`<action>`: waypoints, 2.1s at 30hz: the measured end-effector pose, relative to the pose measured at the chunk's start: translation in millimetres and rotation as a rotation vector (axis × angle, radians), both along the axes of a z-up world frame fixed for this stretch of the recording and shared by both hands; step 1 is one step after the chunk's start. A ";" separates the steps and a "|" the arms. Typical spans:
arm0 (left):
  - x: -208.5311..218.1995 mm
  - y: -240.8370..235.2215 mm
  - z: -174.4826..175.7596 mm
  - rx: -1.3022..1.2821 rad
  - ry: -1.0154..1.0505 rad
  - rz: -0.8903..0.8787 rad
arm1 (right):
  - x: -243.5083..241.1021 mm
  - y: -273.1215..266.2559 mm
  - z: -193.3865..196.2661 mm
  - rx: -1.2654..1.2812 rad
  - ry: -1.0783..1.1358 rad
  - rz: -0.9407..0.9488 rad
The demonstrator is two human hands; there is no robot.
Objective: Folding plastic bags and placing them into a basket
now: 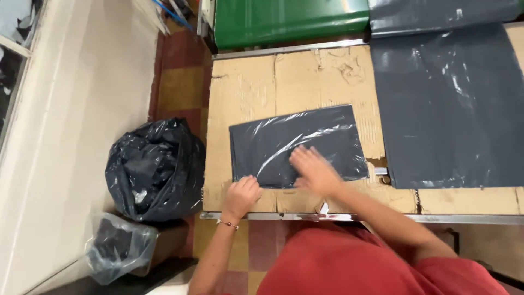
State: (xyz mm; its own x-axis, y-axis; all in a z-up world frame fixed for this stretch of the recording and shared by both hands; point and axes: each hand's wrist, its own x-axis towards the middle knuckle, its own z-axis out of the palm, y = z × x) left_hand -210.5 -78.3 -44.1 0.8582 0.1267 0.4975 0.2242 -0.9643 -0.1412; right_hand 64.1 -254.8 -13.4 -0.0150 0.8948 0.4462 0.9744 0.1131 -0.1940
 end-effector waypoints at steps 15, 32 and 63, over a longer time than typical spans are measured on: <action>98.8 60.0 -11.2 -1.543 0.215 0.342 | -34.3 -99.9 8.0 0.026 2.268 -0.699; 325.4 -200.0 156.6 -0.466 0.542 -0.277 | 191.5 -283.2 6.7 -0.347 -0.052 -0.787; 221.2 -308.9 327.0 -0.989 -0.050 -1.108 | 221.7 -649.3 124.2 0.250 1.072 0.136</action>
State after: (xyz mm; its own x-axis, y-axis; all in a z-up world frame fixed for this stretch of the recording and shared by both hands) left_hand 10.7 -387.2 283.0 0.7266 -0.2682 0.6325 -0.6856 -0.3419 0.6427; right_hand 285.7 -904.0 110.8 0.3961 0.7977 0.4547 0.2918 0.3602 -0.8861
